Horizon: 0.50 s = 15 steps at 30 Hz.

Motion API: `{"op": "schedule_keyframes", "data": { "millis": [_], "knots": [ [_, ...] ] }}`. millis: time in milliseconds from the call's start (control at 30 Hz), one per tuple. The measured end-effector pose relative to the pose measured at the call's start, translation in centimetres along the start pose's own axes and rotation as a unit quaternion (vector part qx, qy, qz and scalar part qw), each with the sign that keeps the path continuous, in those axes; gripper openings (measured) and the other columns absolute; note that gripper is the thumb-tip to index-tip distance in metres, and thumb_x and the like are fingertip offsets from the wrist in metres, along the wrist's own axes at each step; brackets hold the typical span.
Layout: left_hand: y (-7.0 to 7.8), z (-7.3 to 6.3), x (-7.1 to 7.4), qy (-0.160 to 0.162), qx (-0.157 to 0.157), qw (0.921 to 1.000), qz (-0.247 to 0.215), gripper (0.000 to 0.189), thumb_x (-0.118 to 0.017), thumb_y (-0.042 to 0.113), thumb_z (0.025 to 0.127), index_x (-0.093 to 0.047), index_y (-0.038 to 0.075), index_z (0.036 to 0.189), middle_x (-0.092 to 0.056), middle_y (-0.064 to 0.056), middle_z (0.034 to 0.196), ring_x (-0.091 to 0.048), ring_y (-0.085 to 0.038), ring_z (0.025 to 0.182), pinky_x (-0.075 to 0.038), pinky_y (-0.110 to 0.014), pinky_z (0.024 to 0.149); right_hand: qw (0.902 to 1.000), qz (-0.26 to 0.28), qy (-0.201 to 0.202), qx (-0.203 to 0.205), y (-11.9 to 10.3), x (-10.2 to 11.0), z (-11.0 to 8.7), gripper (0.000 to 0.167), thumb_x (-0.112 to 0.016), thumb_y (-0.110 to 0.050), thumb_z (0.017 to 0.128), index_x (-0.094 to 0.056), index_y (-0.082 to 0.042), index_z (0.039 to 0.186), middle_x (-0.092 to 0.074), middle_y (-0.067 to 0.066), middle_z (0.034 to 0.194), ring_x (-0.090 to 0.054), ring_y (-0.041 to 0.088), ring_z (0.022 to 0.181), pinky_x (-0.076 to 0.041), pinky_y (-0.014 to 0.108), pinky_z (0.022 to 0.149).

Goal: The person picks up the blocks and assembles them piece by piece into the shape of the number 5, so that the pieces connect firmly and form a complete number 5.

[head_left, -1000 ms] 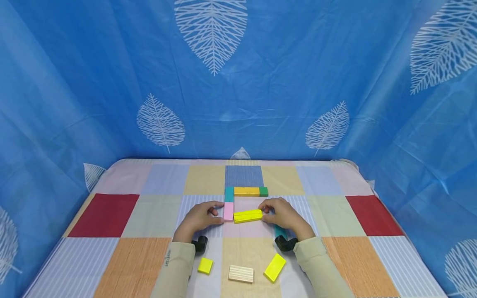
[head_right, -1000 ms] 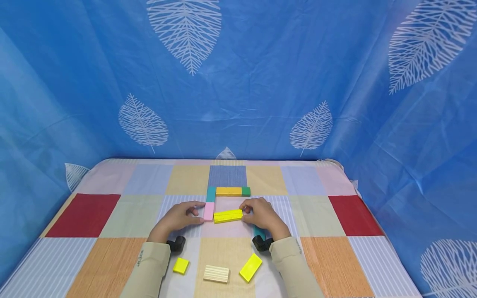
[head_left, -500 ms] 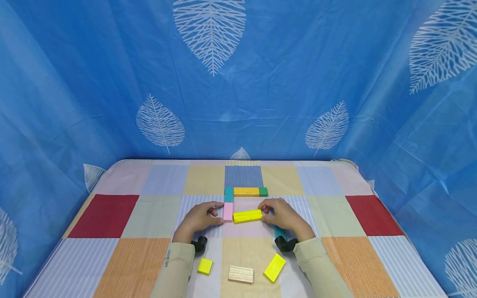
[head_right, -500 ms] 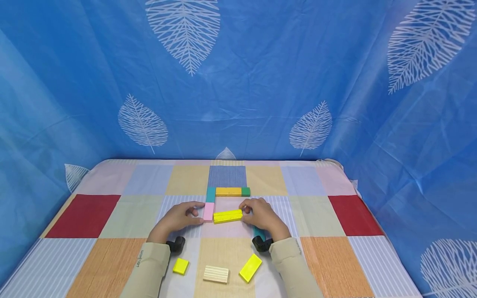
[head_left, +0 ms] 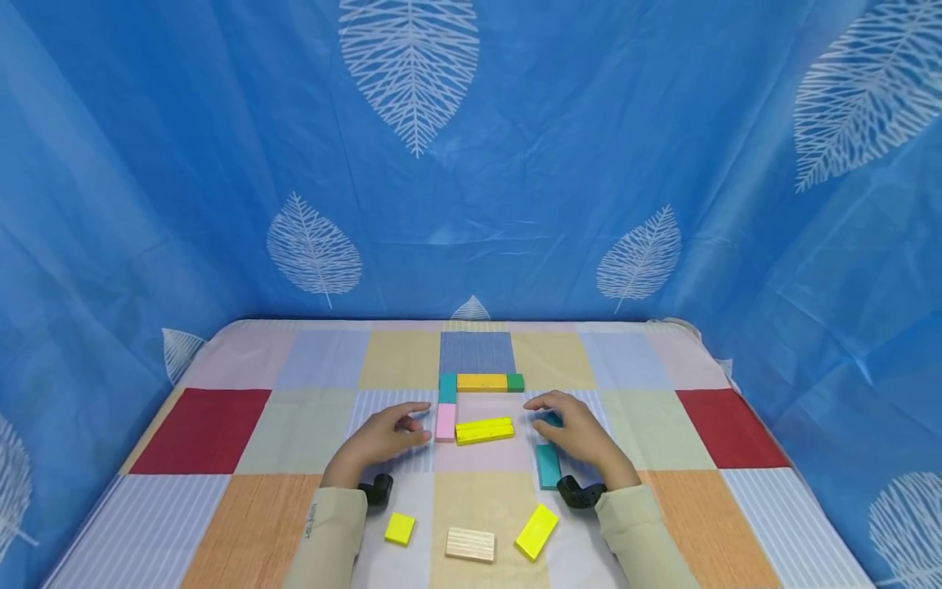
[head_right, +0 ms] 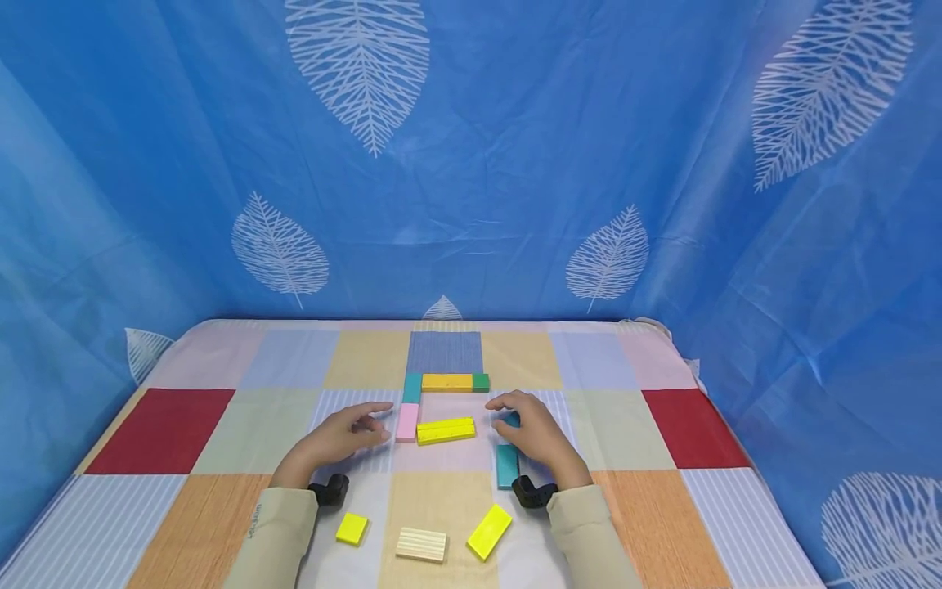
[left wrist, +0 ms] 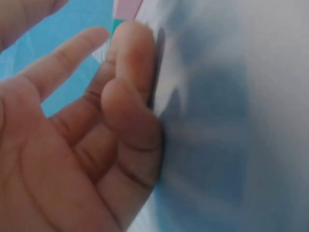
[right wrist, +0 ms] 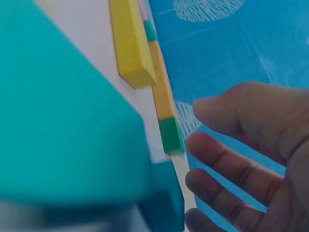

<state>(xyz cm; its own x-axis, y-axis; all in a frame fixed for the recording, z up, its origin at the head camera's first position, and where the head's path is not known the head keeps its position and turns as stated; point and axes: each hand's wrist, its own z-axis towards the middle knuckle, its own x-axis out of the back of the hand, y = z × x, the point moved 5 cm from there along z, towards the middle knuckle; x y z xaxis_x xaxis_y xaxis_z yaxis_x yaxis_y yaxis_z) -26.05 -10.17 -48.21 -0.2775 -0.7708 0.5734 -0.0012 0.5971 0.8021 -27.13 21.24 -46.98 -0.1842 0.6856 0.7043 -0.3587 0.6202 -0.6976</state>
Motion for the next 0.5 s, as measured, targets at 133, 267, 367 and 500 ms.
{"op": "schedule_keyframes", "data": {
  "millis": [133,267,367,500],
  "knots": [
    [-0.3,-0.9,0.5,-0.014,-0.015,0.9998,-0.005,0.051,-0.079,0.013,0.098,-0.065,0.005,0.147,-0.066,-0.001,0.103,-0.057,-0.021,0.095,-0.052,-0.038,0.083,0.9994,0.023,0.025,-0.006,0.8,1.0,-0.4,0.023,-0.072,-0.001,0.102,-0.075,-0.002,0.125,-0.072,0.015,0.126,-0.064,0.044,0.124,-0.048,0.064,0.108],
    [-0.4,-1.8,0.8,-0.040,-0.052,0.9978,-0.007,0.052,-0.077,0.011,0.100,-0.063,0.002,0.149,-0.066,-0.001,0.103,-0.055,-0.020,0.089,-0.049,-0.035,0.078,0.9984,0.033,0.036,-0.028,1.8,2.0,-0.8,0.024,-0.072,-0.002,0.102,-0.074,0.000,0.125,-0.071,0.017,0.128,-0.064,0.043,0.121,-0.050,0.062,0.106],
    [-0.3,-2.6,0.7,-0.073,-0.084,0.9937,-0.003,0.052,-0.076,0.012,0.101,-0.061,-0.001,0.149,-0.066,0.000,0.106,-0.055,-0.018,0.087,-0.049,-0.031,0.077,0.9978,0.039,0.034,-0.042,2.6,2.5,-1.0,0.025,-0.071,-0.001,0.101,-0.074,0.002,0.125,-0.071,0.019,0.128,-0.064,0.040,0.117,-0.053,0.059,0.102],
    [-0.5,-3.8,0.7,-0.109,-0.105,0.9885,-0.003,0.050,-0.075,0.013,0.102,-0.061,-0.001,0.148,-0.066,-0.001,0.109,-0.055,-0.017,0.087,-0.048,-0.028,0.077,0.9978,0.046,0.014,-0.047,3.3,2.5,-1.2,0.028,-0.071,0.003,0.097,-0.074,0.004,0.125,-0.072,0.021,0.125,-0.065,0.037,0.111,-0.054,0.054,0.098]
  ]
}}
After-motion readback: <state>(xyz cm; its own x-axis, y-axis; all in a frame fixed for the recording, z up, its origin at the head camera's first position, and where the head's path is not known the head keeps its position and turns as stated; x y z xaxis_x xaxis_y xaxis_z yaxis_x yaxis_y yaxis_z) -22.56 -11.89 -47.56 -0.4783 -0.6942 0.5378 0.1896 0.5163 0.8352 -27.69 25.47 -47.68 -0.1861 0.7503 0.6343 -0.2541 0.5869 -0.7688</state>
